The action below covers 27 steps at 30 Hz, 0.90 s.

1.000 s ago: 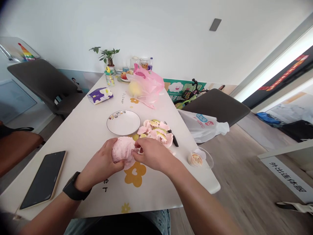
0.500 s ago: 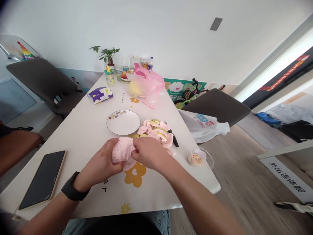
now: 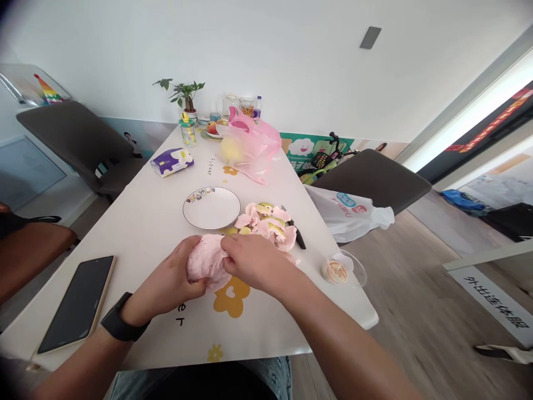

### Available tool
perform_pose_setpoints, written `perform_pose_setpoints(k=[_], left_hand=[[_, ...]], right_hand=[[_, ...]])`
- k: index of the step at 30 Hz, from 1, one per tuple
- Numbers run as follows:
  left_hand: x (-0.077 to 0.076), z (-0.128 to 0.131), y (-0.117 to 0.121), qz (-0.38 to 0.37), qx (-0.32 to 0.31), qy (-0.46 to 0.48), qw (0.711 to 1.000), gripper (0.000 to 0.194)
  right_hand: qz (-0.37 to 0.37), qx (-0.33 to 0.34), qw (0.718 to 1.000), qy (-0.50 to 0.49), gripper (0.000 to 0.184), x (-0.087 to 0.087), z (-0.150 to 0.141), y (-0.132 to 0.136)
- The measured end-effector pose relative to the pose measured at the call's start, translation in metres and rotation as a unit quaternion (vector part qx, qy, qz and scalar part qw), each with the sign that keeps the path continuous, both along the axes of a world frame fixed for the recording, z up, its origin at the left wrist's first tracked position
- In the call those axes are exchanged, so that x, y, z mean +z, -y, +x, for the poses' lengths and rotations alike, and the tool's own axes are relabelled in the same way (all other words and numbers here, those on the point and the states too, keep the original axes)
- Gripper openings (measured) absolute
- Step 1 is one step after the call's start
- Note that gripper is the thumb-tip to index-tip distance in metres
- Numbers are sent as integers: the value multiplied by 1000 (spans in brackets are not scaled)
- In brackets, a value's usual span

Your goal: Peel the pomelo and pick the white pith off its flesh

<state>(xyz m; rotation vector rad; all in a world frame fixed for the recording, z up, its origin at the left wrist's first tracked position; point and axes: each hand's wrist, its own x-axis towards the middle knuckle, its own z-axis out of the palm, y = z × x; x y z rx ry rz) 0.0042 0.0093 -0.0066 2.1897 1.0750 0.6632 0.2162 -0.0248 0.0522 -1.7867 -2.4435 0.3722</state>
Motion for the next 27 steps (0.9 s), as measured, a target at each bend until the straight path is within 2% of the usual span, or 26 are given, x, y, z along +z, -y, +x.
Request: perform_pose_setpoints(k=[3,6,8,10,12,14,17,19,21,22,27], left_hand=[[0,-1,0,0,-11,10,1000,59],[-3,-3,0,-1,-11,11,1000,61],[-6,-5,1,-7,-1,8,1000,68],[-9,-8,1,-19,6,4,1000,75],[-12,-11,0,-31,11,0,999,80],[-13,-13,0,-37,15,-3,999,82],[-12,-14,1,-35,21,-6,999,81],[-11,-15,2,-42,22,-8,999,80],[-11,-17,2,-58,27,-10,998,83],[-12,-18,2,-67,29,-10,997,84],[-18,-27,1,-96,25,0,995,87]], right_hand=[[4,1,1000,7,10,-2,-2,-7],[-2,-40,996,-79,10,-9,1,-10],[-37,-80,978,-188,8,-16,6,-8],[-78,-109,948,-290,8,-22,9,-5],[-103,-120,921,-355,11,-25,9,-2],[-112,-114,909,-385,16,-27,7,-1],[-107,-123,915,-369,19,-29,8,-5],[-43,-192,927,-319,18,-34,14,-12],[38,-276,922,-268,18,-40,25,-18],[57,-290,921,-252,20,-44,32,-22],[123,-228,956,-137,37,-60,58,-30]])
